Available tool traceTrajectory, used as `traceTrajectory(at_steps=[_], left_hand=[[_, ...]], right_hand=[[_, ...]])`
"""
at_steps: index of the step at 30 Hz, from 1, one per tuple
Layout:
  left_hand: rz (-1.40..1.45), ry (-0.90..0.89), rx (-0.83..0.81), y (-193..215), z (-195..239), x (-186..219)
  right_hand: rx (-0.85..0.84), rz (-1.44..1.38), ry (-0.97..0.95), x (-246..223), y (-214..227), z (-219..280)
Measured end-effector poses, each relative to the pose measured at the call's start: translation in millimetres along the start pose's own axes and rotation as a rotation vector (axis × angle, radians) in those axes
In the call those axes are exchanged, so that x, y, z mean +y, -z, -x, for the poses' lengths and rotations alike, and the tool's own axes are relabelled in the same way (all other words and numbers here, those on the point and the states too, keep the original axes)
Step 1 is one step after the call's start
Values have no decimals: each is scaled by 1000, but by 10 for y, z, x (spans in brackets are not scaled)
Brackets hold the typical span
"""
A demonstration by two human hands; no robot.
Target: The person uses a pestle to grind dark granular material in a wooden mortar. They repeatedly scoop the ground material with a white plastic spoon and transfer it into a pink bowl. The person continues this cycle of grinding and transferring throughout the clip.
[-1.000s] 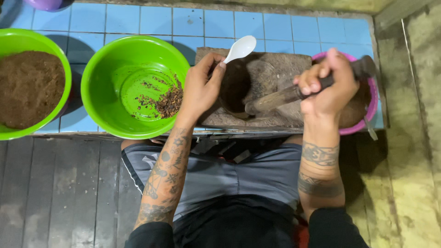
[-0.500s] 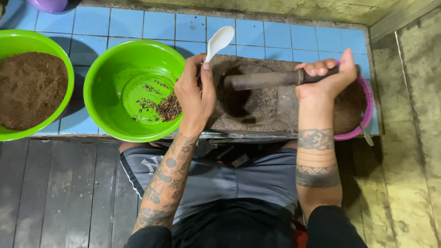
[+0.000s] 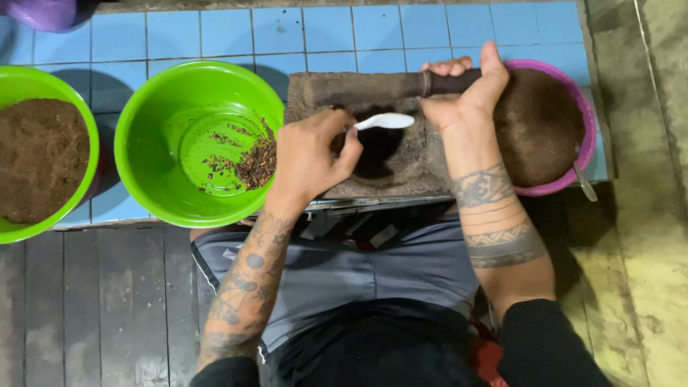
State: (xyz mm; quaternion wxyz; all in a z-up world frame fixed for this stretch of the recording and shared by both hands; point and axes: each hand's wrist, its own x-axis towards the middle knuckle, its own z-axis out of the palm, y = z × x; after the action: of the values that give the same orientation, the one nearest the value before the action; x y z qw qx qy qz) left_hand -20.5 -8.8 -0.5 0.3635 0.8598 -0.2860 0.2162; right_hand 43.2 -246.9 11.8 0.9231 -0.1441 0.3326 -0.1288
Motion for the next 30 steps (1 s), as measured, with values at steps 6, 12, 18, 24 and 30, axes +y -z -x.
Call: traceTrajectory(at_steps=[6,12,18,24,30], left_hand=[[-276,-114,-403,-287,3,-197],[-415,-152,-674,-362,-146,-220],[-626,-316,-509,-775,-72,-428],[-637,-175,-715,-841,-69,-474],[-634,-93,-879,-770,-153,-336]], right_hand=[[-120,41,-48,-40,131,-72],[-197,39,-37,-10,200,-152],[-170,33,-10,17,174,-27],[-150,35,-21,14,167,-10],[-134,35,-13,25,159,-1]])
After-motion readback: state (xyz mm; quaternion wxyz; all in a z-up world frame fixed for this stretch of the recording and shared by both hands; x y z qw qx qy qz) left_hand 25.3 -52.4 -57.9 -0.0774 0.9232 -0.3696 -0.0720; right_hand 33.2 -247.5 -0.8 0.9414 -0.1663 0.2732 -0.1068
